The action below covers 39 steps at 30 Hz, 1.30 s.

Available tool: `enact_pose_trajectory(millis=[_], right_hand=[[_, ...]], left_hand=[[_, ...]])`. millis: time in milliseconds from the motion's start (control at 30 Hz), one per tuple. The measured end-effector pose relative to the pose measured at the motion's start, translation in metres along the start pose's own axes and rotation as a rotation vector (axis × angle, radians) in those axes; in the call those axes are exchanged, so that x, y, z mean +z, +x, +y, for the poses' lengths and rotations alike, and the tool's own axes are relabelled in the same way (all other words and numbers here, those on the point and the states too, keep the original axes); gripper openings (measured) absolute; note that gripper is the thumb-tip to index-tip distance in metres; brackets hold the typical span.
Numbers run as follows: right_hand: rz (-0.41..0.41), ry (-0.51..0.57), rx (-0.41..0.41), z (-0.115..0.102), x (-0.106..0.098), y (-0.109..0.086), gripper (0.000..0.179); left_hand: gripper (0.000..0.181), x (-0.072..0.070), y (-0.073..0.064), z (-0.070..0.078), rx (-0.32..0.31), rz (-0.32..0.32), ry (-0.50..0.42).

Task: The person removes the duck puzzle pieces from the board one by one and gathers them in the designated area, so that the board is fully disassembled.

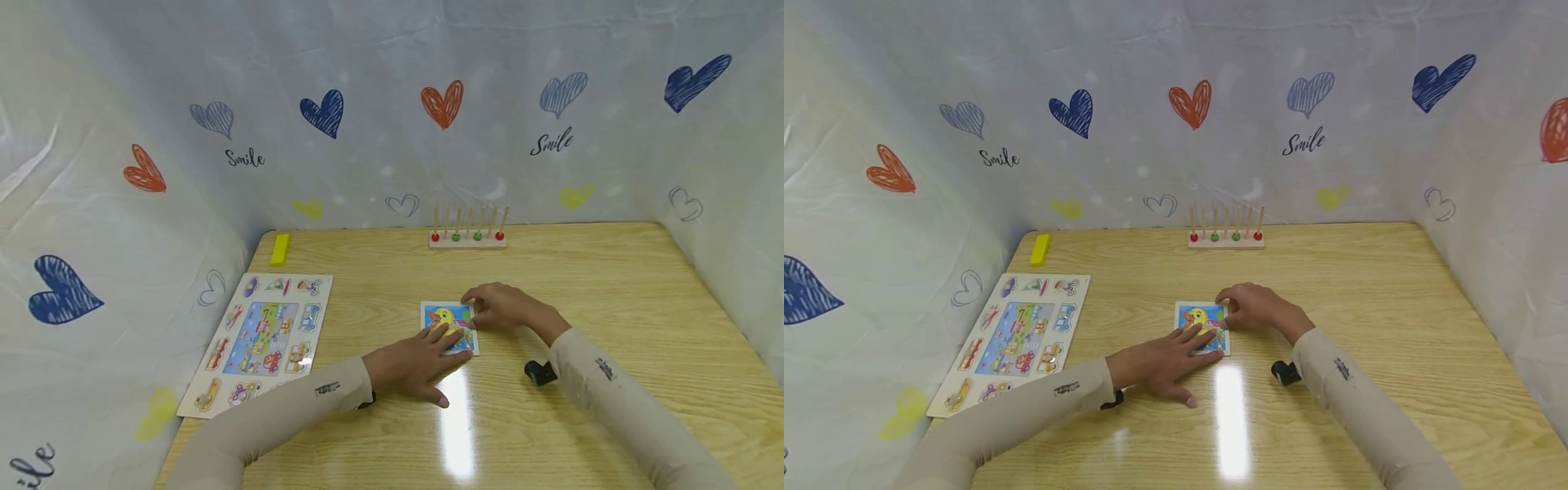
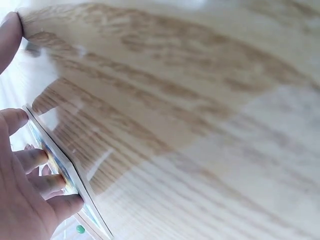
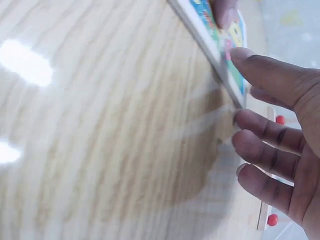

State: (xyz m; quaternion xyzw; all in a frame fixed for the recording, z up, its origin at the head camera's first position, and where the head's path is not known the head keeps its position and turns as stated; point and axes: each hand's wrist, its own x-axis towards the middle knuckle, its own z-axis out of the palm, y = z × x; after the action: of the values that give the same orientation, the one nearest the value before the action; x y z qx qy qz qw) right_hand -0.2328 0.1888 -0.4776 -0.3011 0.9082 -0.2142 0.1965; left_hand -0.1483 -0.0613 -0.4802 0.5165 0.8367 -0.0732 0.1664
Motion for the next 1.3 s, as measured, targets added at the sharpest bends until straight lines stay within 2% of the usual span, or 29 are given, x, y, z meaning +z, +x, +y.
enact_pose_trajectory(millis=[167, 433, 600, 833, 1133, 1300], right_hand=[[0.004, -0.011, -0.040, -0.002, -0.004, 0.004, 0.039], [0.010, 0.065, -0.143, -0.007, -0.004, 0.020, 0.031], [0.001, 0.108, -0.179, -0.008, -0.001, 0.032, 0.030], [-0.070, 0.131, -0.181, -0.020, 0.001, 0.042, 0.035], [-0.148, 0.073, -0.165, -0.027, 0.000, 0.049, 0.040], [-0.170, 0.039, -0.152, -0.029, 0.001, 0.052, 0.042]], left_hand=[[0.092, 0.002, -0.001, 0.000, 0.005, 0.014, -0.010], [0.090, 0.002, -0.002, -0.002, 0.011, 0.023, -0.016], [0.089, 0.004, -0.003, -0.003, 0.018, 0.031, -0.018], [0.090, 0.007, -0.004, -0.004, 0.037, 0.059, -0.005], [0.091, 0.005, -0.001, -0.004, 0.009, 0.006, -0.006], [0.092, 0.006, -0.001, -0.004, 0.007, 0.000, -0.012]])
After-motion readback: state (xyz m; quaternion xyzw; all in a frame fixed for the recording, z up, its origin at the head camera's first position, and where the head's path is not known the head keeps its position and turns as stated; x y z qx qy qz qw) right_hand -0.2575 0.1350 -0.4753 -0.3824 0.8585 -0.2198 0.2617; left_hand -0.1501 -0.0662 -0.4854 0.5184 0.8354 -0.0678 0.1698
